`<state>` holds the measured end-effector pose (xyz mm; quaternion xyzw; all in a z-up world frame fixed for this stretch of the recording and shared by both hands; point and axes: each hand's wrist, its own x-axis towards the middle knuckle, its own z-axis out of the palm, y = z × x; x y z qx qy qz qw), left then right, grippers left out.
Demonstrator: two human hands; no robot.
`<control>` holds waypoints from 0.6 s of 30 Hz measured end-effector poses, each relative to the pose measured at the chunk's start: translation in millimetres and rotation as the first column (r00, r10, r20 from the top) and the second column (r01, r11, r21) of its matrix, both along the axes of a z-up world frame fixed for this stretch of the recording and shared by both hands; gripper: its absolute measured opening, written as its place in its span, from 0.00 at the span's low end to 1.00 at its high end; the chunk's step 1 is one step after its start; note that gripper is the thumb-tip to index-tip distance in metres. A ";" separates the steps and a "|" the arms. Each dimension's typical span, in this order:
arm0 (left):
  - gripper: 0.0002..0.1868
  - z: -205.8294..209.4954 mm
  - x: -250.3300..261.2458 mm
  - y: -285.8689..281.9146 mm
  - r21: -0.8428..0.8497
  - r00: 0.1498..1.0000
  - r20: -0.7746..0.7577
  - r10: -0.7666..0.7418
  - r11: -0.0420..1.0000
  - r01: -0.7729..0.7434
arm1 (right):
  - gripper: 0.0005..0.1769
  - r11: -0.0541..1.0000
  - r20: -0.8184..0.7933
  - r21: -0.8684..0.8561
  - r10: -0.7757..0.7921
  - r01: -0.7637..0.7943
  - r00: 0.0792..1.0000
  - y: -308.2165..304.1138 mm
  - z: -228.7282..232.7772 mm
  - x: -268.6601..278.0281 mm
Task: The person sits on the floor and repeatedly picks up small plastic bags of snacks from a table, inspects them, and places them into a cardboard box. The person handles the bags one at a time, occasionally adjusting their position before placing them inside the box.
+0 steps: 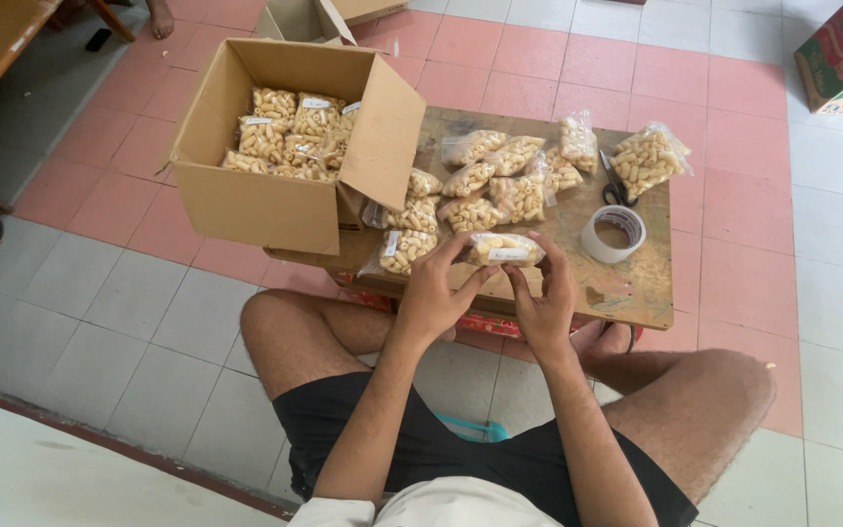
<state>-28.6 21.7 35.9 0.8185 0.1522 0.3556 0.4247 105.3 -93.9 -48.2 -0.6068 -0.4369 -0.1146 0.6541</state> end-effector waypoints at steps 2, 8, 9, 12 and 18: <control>0.25 2.8 0.1 -2.5 -0.006 1.000 0.011 -0.003 1.000 0.003 | 0.32 1.000 0.008 0.009 -0.006 0.006 1.000 -0.1 2.0 0.0; 0.24 5.7 -0.2 -3.9 -0.030 1.000 0.022 -0.008 1.000 0.008 | 0.33 1.000 0.015 0.018 -0.002 0.002 1.000 1.1 -2.8 1.4; 0.23 3.9 -0.4 -2.3 -0.027 1.000 0.017 -0.006 1.000 0.007 | 0.34 1.000 0.014 0.016 0.004 -0.004 1.000 1.7 -3.3 1.0; 0.17 -6.6 -6.4 7.0 -0.026 0.998 -0.057 -0.004 1.000 0.003 | 0.41 0.997 0.008 -0.006 0.082 -0.082 0.997 1.0 14.9 -0.9; 0.22 6.5 -27.9 26.2 -0.045 0.985 -0.042 0.166 0.985 -0.168 | 0.31 0.982 -0.091 -0.172 0.063 -0.078 0.994 2.8 -2.9 11.8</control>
